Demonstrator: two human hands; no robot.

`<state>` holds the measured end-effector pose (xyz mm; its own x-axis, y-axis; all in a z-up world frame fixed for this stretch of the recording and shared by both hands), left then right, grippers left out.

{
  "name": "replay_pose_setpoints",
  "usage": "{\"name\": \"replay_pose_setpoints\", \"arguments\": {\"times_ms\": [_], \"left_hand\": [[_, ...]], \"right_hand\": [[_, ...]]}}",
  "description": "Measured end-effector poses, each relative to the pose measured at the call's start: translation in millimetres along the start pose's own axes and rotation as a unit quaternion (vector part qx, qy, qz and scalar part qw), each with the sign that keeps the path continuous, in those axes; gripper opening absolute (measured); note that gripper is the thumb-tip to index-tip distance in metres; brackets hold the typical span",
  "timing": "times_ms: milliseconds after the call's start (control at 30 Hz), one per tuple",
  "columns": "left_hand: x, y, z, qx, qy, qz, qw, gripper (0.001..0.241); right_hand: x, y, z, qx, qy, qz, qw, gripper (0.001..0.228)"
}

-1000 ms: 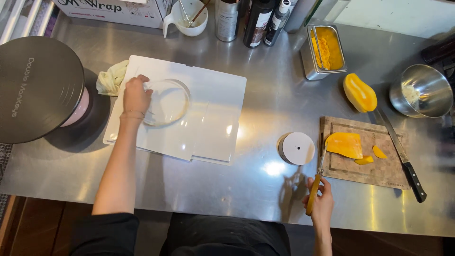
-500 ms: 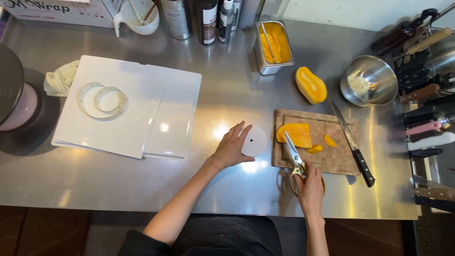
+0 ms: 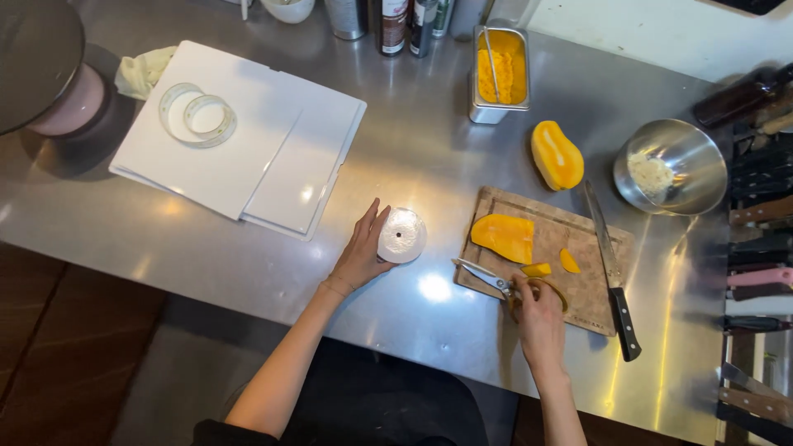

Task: The person cuts pieces of clear and white tape using scissors on a countertop, then moves to a stainless steel table to cut a long strip of white tape into a spiral shape. The person handles tape rolls, scissors, and a plastic sheet throughout the clip.

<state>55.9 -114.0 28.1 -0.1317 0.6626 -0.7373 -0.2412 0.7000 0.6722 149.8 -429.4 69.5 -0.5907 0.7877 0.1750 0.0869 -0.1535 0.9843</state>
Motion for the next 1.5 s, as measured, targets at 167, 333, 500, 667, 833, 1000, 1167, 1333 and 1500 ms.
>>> {"name": "replay_pose_setpoints", "arguments": {"times_ms": [167, 333, 500, 667, 833, 1000, 1167, 1333, 1500], "left_hand": [[31.0, 2.0, -16.9, -0.091, 0.006, -0.092, 0.992, 0.103], [54.7, 10.2, -20.1, -0.116, 0.015, -0.149, 0.982, 0.075], [71.1, 44.5, -16.1, -0.166, 0.074, -0.121, 0.976, 0.036], [59.7, 94.4, -17.3, -0.204, -0.015, 0.040, 0.978, 0.021], [72.7, 132.3, -30.4, -0.218, -0.056, 0.143, 0.964, 0.009], [78.0, 198.7, -55.3, -0.269, -0.037, 0.182, 0.945, 0.014], [88.5, 257.6, -89.0, -0.336, 0.016, 0.197, 0.921, 0.016], [81.0, 303.9, -133.9, -0.374, 0.066, 0.190, 0.906, 0.017], [80.2, 306.5, -177.0, -0.373, 0.103, 0.230, 0.893, 0.016]], "right_hand": [[15.0, 19.7, -5.0, -0.088, -0.053, 0.003, 0.995, 0.060], [104.4, 9.2, 35.1, -0.142, -0.047, 0.228, 0.962, 0.032], [182.5, -68.3, 113.8, -0.053, -0.005, 0.198, 0.979, 0.069], [230.2, -80.1, 116.4, 0.029, 0.055, 0.063, 0.996, 0.102], [240.2, -60.8, 103.5, 0.122, 0.133, -0.008, 0.984, 0.113], [214.2, -75.3, 95.2, 0.153, 0.266, -0.172, 0.936, 0.084], [202.4, -69.2, 107.3, 0.070, 0.289, -0.165, 0.940, 0.044], [197.6, -62.2, 124.7, 0.059, 0.226, -0.168, 0.958, 0.028], [197.4, -64.2, 136.3, 0.040, 0.178, -0.145, 0.972, 0.035]]}}
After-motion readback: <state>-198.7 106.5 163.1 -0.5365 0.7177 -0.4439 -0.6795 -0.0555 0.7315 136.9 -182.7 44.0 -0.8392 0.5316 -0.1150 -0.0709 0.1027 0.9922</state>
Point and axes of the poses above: each hand's wrist, its own z-axis towards the middle knuckle, its own y-axis out of the back of the hand, x = y × z, the point moved 8 cm from there along z, towards the middle knuckle, and after that the axes turned 1 degree about -x, right-handed, at the moved point
